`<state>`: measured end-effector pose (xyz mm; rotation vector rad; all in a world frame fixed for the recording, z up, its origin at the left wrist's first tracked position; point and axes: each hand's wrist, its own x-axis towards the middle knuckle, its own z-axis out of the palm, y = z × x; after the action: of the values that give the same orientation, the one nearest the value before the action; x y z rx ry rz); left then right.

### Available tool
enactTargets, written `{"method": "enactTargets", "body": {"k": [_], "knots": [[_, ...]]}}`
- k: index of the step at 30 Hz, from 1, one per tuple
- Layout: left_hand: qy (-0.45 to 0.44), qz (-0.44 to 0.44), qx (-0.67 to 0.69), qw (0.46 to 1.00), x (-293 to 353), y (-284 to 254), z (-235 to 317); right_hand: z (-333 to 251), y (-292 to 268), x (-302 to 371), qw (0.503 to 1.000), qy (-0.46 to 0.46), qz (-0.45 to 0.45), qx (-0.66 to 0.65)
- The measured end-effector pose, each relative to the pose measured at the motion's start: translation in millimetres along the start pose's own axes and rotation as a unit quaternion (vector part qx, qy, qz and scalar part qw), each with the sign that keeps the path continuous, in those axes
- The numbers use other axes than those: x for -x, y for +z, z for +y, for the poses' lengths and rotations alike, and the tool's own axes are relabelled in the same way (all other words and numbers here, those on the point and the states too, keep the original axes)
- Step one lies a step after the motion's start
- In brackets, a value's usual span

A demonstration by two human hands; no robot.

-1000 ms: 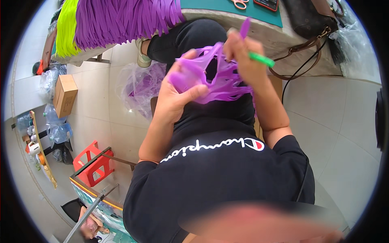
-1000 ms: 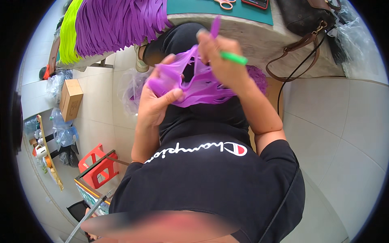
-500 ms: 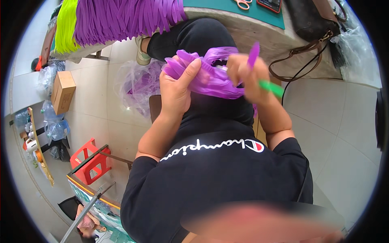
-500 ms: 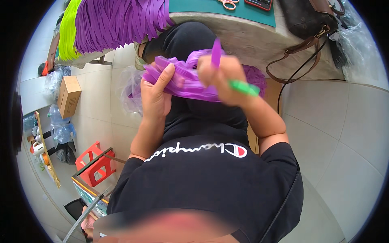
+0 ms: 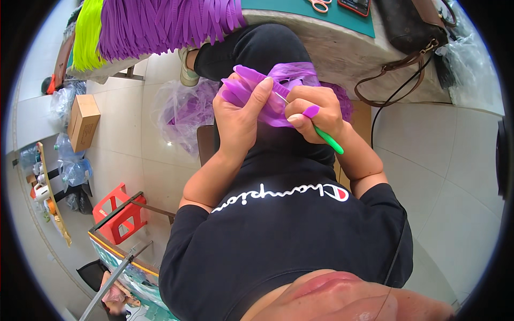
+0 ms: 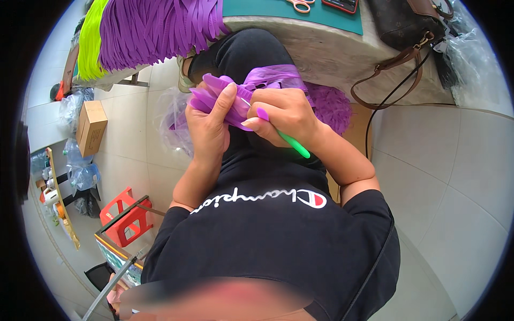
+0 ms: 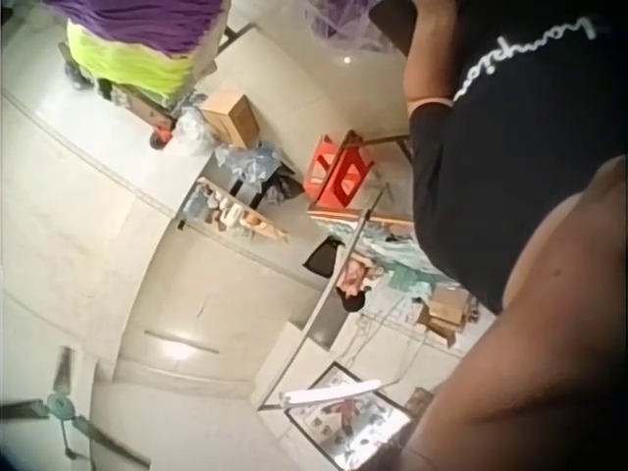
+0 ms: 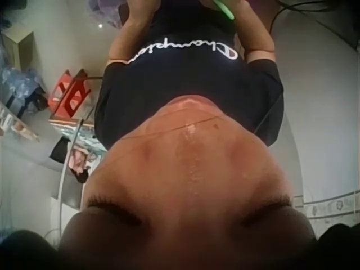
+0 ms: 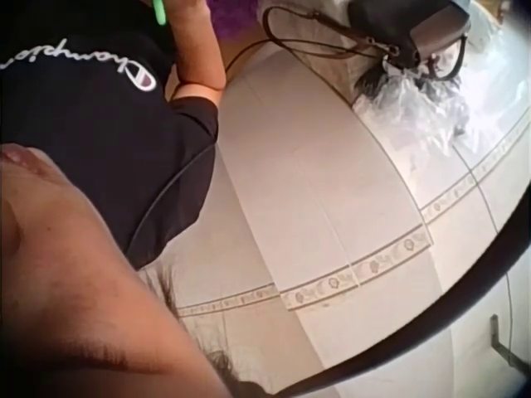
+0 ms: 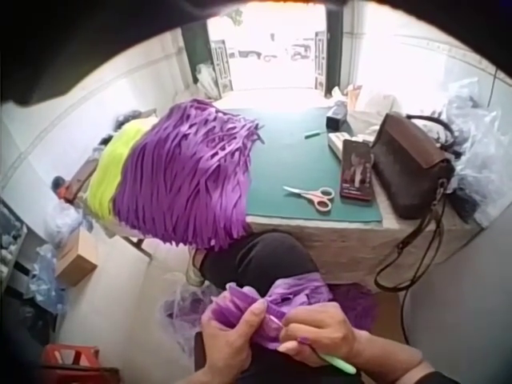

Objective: Assembling purple fringed plastic toy parts using a small handheld tool in a factory setting.

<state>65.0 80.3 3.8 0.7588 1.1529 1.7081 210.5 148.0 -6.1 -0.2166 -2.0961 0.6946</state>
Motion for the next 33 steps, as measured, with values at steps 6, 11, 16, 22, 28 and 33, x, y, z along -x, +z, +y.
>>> {"method": "enactTargets", "body": {"k": [6,11,16,22,28,33], "knots": [[0.005,-0.005,-0.014,1.0,-2,0,-1,3,2,0,1.0,0.005,0.014,0.01],[0.095,0.002,-0.167,0.981,-3,4,-1,-7,-1,-1,0.994,0.089,0.008,0.057],[0.028,-0.013,-0.106,0.994,4,-7,-7,-14,-30,-11,0.909,0.38,-0.1,-0.136],[-0.095,-0.066,0.045,0.992,7,-2,-7,-3,-26,-5,0.944,0.3,0.045,-0.132],[0.079,-0.103,-0.201,0.971,9,7,-1,0,-22,-4,0.95,0.246,-0.01,-0.192],[0.124,-0.095,-0.377,0.913,1,-4,-15,-15,-49,1,0.879,0.22,0.082,-0.415]]}}
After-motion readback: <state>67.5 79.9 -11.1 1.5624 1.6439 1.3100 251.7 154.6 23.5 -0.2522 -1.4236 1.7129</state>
